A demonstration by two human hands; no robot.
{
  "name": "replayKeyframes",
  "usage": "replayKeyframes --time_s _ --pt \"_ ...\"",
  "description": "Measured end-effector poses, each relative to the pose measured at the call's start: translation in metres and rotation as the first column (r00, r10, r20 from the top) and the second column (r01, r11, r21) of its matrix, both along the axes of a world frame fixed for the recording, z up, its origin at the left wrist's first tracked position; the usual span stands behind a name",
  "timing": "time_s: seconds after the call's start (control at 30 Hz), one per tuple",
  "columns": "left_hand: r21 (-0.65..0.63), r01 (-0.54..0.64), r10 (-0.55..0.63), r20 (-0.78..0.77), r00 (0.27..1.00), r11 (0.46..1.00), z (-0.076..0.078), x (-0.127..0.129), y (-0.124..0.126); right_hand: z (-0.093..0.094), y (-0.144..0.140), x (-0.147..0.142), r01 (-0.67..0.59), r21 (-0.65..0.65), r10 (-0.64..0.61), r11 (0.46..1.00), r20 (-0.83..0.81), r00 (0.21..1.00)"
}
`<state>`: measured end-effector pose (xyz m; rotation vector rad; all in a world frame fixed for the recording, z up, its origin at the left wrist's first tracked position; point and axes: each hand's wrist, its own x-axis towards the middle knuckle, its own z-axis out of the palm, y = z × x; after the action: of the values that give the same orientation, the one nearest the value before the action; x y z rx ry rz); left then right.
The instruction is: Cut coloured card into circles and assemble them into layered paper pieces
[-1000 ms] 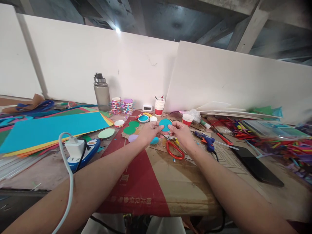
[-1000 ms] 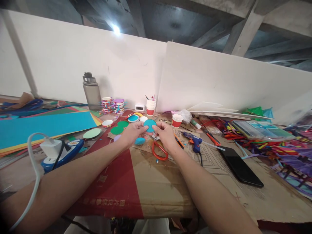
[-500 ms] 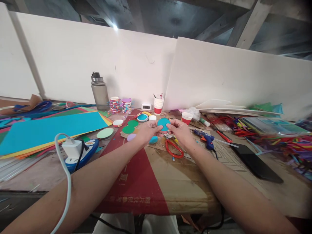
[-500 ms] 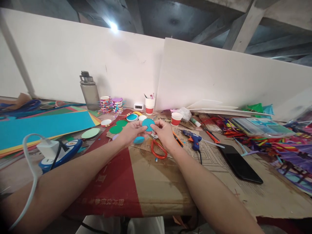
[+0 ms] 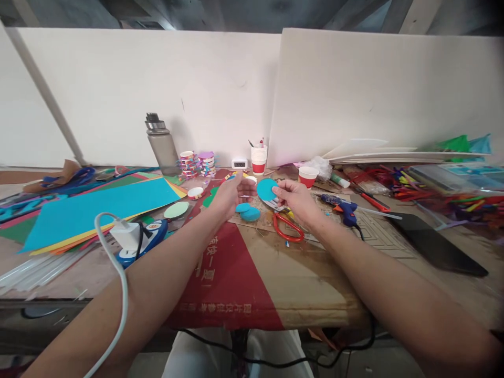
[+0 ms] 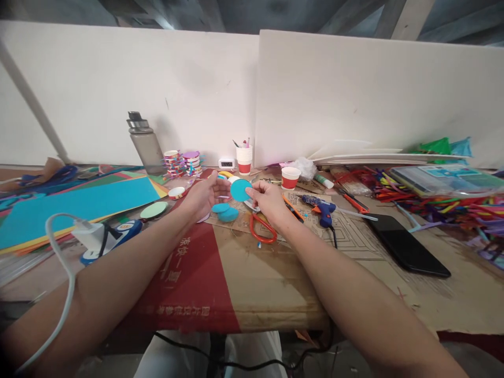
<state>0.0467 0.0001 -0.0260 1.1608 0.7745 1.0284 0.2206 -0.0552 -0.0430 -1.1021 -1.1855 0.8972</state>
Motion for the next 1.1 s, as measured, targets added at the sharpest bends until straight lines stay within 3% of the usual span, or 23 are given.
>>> replayKeyframes --time_s 0.13,0.23,0.33,0.47,0.57,0.67,0.83,1.1 --pt "0.062 -0.029 0.025 0.052 0.998 0.998 0.006 -0.006 0.005 -0.002 0.001 0.002 0.048 -0.003 -0.048 0.999 -0.011 0.999" --pt "0.129 -0.123 0.113 0.08 0.99 0.984 0.011 -0.011 0.006 -0.005 0.002 0.003 0.059 -0.02 -0.059 0.998 0.014 0.998" --pt "0.163 -0.148 0.151 -0.006 0.989 0.975 0.012 -0.015 0.008 -0.008 0.001 0.003 0.029 -0.059 -0.024 0.998 0.078 0.997" --pt "0.11 0.081 -0.057 -0.206 0.977 0.991 0.008 -0.013 0.005 -0.009 -0.001 0.001 -0.003 -0.084 0.015 0.996 0.138 0.99" --pt "0.038 0.263 -0.247 -0.241 0.939 0.964 0.005 -0.006 -0.003 -0.006 -0.002 0.002 -0.007 -0.038 0.015 0.999 0.203 0.979" --pt "0.024 0.334 -0.315 -0.278 0.907 0.942 0.004 0.002 -0.01 -0.003 -0.004 0.003 0.007 0.008 -0.009 1.0 0.288 0.958" --pt "0.046 0.207 -0.181 -0.335 0.925 0.977 0.002 0.005 -0.011 0.0 -0.002 0.006 0.085 -0.057 -0.065 0.995 0.284 0.957" --pt "0.036 0.085 -0.075 -0.233 0.97 0.996 -0.002 -0.001 -0.001 0.003 0.003 0.009 0.098 -0.096 -0.092 0.991 0.064 0.994"
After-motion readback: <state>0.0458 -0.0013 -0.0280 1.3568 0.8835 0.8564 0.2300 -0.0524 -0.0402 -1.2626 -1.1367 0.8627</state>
